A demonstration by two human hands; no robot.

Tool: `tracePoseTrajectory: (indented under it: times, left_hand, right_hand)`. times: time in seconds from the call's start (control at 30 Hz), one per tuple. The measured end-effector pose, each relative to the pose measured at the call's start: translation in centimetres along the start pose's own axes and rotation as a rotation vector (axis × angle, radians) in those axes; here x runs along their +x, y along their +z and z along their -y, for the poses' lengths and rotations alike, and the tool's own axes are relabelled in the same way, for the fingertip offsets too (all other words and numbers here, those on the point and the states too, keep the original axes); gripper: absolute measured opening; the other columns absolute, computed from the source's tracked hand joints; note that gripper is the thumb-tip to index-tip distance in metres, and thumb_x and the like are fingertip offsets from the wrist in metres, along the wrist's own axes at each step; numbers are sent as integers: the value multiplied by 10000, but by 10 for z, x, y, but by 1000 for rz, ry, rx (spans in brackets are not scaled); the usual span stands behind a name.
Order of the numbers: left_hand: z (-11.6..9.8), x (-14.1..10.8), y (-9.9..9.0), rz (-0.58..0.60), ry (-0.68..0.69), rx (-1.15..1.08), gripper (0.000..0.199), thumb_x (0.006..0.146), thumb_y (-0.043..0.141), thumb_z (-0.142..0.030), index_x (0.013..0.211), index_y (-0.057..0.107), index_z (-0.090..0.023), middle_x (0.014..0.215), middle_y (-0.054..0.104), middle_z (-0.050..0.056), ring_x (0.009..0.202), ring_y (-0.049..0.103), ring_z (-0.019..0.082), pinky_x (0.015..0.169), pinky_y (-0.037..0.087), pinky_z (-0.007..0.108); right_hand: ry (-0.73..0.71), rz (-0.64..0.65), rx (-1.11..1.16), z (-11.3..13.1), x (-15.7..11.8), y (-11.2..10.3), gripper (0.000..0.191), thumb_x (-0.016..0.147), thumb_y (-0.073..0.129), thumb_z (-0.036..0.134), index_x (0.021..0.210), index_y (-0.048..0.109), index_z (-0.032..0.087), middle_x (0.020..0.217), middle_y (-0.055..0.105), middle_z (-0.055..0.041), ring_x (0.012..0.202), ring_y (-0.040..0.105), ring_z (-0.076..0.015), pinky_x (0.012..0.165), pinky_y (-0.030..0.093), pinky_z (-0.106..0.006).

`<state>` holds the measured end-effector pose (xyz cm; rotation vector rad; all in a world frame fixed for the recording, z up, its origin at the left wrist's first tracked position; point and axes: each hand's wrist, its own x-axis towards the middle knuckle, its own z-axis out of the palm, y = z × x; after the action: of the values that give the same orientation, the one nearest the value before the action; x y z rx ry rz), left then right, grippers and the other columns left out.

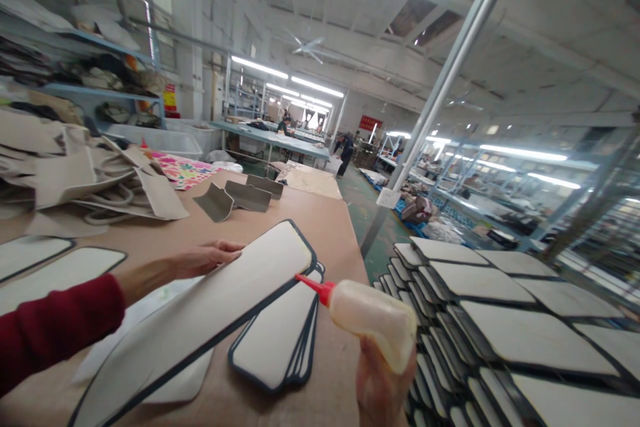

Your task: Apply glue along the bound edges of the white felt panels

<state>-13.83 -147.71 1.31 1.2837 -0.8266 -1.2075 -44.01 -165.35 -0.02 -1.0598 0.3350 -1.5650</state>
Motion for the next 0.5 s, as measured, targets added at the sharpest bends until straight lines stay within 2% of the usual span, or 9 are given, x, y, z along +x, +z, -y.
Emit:
tracePoseTrajectory:
  times: [0.33, 0.5]
  left_hand:
    - [9, -2, -2, -51, 11, -64, 445, 711, 709, -376, 1108, 663, -178, 1004, 704, 84, 865, 648, 181, 692, 491, 204]
    - [8, -4, -3, -83, 12, -61, 430, 676, 733, -396, 1036, 691, -166, 966, 712, 78, 821, 650, 176, 658, 489, 202]
  right_hand:
    - [19, 11, -91, -10, -8, 7, 608, 545, 802, 191, 1115, 591, 198, 845, 674, 12, 724, 610, -107, 717, 497, -196]
    - [58, 70, -71, -12, -13, 13, 647, 537, 805, 197, 1141, 573, 207, 842, 676, 6, 718, 616, -113, 693, 498, -184]
